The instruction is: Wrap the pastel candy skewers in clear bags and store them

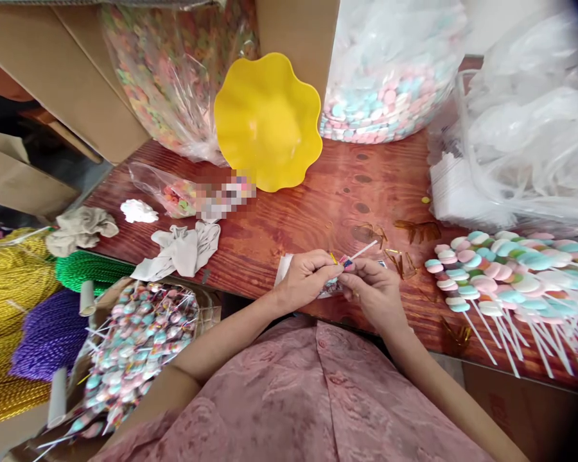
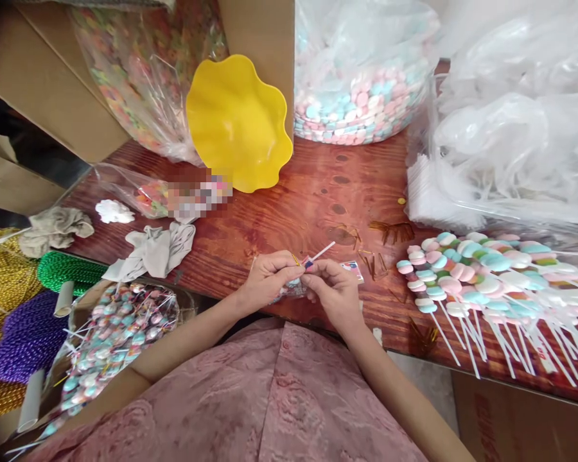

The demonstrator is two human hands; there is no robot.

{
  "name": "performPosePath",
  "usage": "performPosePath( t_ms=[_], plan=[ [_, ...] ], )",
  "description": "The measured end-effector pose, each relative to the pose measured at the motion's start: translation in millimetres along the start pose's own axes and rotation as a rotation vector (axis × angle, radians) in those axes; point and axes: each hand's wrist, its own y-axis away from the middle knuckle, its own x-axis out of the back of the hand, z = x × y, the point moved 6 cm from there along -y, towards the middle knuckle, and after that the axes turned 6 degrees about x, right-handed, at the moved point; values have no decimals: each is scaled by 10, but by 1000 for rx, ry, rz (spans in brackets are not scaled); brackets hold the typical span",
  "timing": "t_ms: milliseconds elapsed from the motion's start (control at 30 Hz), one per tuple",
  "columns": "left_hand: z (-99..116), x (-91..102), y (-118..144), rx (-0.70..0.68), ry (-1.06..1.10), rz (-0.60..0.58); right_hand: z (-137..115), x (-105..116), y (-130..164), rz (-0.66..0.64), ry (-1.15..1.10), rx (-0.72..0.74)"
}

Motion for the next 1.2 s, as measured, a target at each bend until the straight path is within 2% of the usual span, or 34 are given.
performPosePath(
  t_ms=[100, 200, 267, 300, 400, 467, 533, 700, 767, 833, 900, 933, 967, 1000, 1067, 1100, 1133, 1200],
  plan=[
    [40, -23, -13, -12, -47, -76, 68, -19, -41, -195, -101, -168],
    [-40, -60, 1, 203, 40, -197, -48, -24, -61, -458, 49, -161],
    [-127, -107, 50, 415, 135, -305, -215, -25, -47, -590, 252, 8],
    [-164, -135, 84, 511, 179, -365, -325, -30, -23, -632, 381, 158],
    [-223, -231, 188, 698, 296, -576, -644, -81, 183, -682, 787, 743],
    [-234, -281, 250, 768, 348, -696, -756, -119, 371, -704, 934, 1057],
    [-224, -318, 306, 812, 347, -784, -793, -143, 483, -752, 963, 1182],
    [-180, -391, 385, 843, 224, -910, -829, -213, 508, -874, 950, 1182],
    [-190, -384, 328, 802, 163, -941, -863, -255, 542, -897, 979, 1240],
    [-187, -346, 257, 757, 63, -1048, -899, -297, 589, -879, 1048, 1293],
    [-109, -266, 180, 696, -80, -1149, -919, -328, 611, -820, 1147, 1302],
    [-22, -220, 130, 629, -181, -1144, -914, -335, 600, -786, 1201, 1285],
    [109, -180, 69, 515, -297, -1079, -897, -333, 570, -756, 1252, 1259],
    [293, -148, 6, 342, -432, -947, -873, -318, 519, -724, 1292, 1226],
    [756, -116, -3, -80, -724, -560, -836, -248, 354, -636, 1308, 1147],
    [932, -135, 78, -235, -850, -399, -835, -191, 247, -573, 1276, 1090],
    [1016, -192, 186, -329, -932, -331, -853, -122, 136, -493, 1203, 1020],
    [932, -334, 357, -394, -975, -396, -892, 24, -59, -322, 999, 804]
  ],
)
